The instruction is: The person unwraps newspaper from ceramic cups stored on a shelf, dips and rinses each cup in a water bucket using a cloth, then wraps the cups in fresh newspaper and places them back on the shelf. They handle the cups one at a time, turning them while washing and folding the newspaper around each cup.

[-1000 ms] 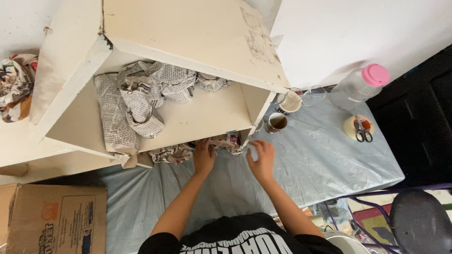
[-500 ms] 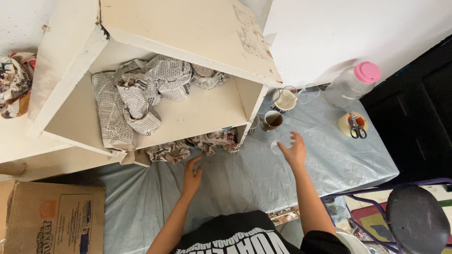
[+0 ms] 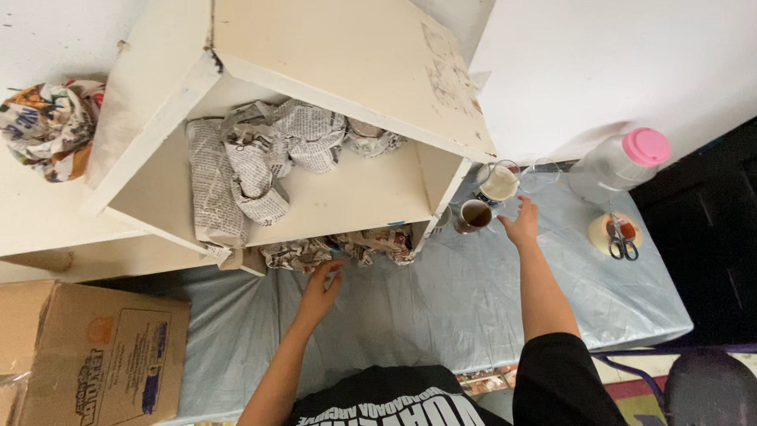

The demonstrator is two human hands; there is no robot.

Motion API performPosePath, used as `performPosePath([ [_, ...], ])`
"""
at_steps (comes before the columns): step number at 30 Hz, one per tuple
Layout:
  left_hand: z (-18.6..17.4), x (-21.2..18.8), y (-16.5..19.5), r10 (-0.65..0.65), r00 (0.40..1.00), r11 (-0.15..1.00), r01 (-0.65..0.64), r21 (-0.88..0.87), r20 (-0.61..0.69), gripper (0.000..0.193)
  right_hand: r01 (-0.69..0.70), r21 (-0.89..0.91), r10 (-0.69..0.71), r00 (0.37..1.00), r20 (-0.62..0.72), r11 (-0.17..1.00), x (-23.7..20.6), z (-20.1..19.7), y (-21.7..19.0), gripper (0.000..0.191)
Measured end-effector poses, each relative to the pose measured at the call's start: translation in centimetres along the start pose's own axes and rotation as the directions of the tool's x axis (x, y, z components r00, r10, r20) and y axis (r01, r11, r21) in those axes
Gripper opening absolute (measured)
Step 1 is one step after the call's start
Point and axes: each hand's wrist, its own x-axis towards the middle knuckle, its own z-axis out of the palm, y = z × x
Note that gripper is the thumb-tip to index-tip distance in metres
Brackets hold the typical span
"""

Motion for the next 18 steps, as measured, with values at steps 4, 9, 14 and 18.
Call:
performPosePath([
  [4,-0.6,0.3,4.0,0.029,0.997,0.999,-0.03,0.017,0.073,0.032,-0.025,-0.052,0.024,1.0,-0.017,0.998,-0.2,0.6,0.1,0.087],
  [9,-3.0,-0.9,11.6,0.129,0.97,0.977,-0.16,0.139,0.208,0.029,-0.08,0.213,0.108,0.986,-0.125,0.974,-0.3,0.2,0.6,0.092],
  [14,-8.1,-1.1,17.7,0.403,0.897,0.869,-0.313,0.383,-0.182,0.033,0.308,0.668,0.087,0.868,-0.488,0.677,-3.2,-1.7,-3.2,0.052],
  [18,-11.8,2.5,18.9,0.519,0.695,0.794,-0.175,0.583,-0.498,0.054,0.614,0.523,-0.061,0.681,-0.73,0.591,-9.4,-0.9,-11.5,0.036],
])
